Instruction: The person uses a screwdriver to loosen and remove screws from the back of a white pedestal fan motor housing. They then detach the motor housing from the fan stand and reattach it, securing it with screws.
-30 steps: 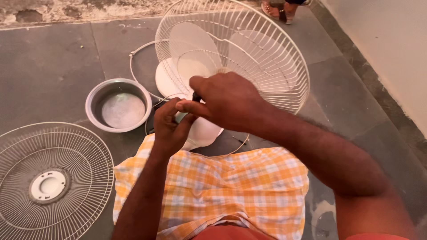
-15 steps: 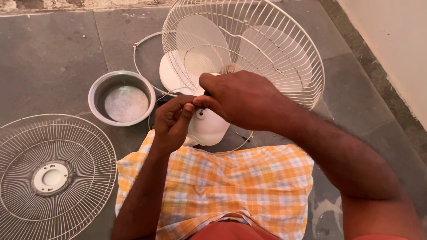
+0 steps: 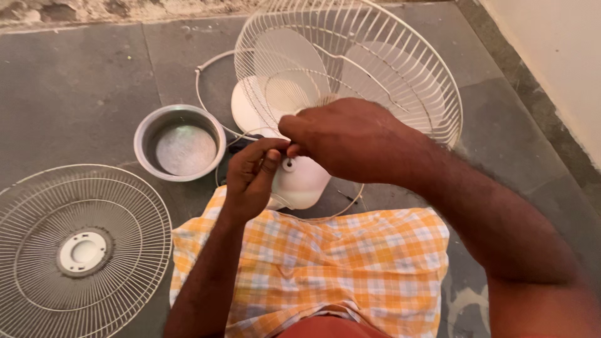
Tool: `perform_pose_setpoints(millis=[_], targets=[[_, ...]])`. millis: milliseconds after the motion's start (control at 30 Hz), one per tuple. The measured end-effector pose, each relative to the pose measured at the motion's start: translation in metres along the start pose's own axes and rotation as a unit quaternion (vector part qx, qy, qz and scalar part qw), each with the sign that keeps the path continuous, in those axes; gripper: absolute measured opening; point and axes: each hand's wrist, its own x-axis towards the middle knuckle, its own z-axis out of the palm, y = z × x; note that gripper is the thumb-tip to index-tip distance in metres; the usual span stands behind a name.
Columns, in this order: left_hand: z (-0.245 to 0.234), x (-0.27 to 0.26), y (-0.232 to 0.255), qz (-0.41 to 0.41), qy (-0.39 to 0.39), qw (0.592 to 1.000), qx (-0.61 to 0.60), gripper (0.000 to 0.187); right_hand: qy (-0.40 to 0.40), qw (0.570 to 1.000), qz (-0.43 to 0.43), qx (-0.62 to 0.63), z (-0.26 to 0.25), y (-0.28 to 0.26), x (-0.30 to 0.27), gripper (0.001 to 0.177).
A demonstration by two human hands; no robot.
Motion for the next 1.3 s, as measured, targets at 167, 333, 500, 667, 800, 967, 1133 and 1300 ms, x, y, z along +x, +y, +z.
perform_pose_setpoints(millis=[167, 333, 500, 667, 800, 967, 1133, 1300], targets=[[-0.001, 0.007, 0.016, 0.031, -0.044, 0.994, 0.096, 0.024, 0.008, 0.999, -0.035, 0.026, -0.004, 0.000, -0.001, 0.012], [-0.002, 0.015, 0.017, 0.003, -0.078, 0.994, 0.079, 0.022, 0.001, 0.999, -0.030, 0.030, 0.003, 0.005, -0.002, 0.018], [-0.005, 0.019, 0.016, 0.025, -0.102, 0.994, 0.032, 0.020, 0.036, 0.996, -0.067, 0.050, 0.004, 0.006, -0.003, 0.017], [-0.003, 0.013, 0.008, -0.001, -0.060, 0.998, 0.012, 0.019, 0.056, 0.996, -0.016, 0.071, 0.009, 0.005, -0.011, 0.027], [-0.004, 0.011, 0.002, -0.030, -0.047, 0.998, 0.017, 0.023, 0.126, 0.992, 0.016, 0.028, 0.013, 0.000, -0.008, 0.038], [-0.005, 0.010, -0.001, -0.001, -0.050, 0.998, 0.022, 0.019, 0.061, 0.996, 0.063, 0.010, 0.016, -0.001, -0.006, 0.044], [-0.002, 0.013, 0.002, -0.006, -0.036, 0.999, -0.001, 0.022, 0.021, 0.998, 0.051, 0.005, 0.013, 0.003, -0.002, 0.041], [-0.002, 0.010, 0.003, 0.004, -0.052, 0.998, -0.045, 0.016, 0.061, 0.998, 0.005, 0.016, 0.016, 0.003, -0.003, 0.036]])
